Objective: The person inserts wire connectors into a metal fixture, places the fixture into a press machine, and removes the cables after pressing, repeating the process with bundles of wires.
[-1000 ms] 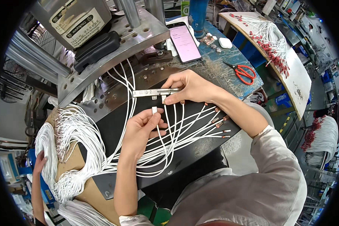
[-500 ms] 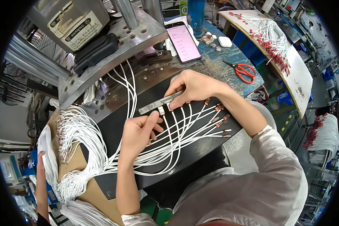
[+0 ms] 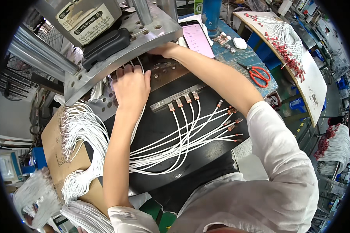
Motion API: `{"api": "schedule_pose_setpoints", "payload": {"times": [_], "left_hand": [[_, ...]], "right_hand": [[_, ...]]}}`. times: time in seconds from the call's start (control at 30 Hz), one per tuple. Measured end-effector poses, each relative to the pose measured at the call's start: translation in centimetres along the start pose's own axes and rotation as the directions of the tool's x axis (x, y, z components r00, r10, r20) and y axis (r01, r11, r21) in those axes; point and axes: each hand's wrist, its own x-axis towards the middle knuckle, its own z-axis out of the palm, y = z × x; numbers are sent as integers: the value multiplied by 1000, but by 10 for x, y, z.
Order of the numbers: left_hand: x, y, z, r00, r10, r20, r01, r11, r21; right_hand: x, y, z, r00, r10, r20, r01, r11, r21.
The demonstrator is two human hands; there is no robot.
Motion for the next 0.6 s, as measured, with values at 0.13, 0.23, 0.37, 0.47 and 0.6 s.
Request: {"api": "schedule_pose_setpoints", "payload": {"times": [0.13,0.23,0.37,0.47,0.6], "left_hand": [[-9,-10,1,997,-65,45,72,983,-169],[-17,-14,-23,992,-128,-10,113,909,-402],[-82,23,-112,1000,22,-13,-25,824,-566],[-146,-38,-133,975,-86,-204,-25,872,-488],[-163,-172,-121,772,-631,-77,527,704,-477]], "right_hand": [[2,-19,-3,986,-155,58,163,974,-158],[-12,-53,-12,980,52,191,-13,979,-202],[-59,-83,-75,924,238,299,-144,941,-306],[-77,-93,-100,902,127,412,34,931,-363],[-64,-113,-80,911,24,413,74,973,-218]]}}
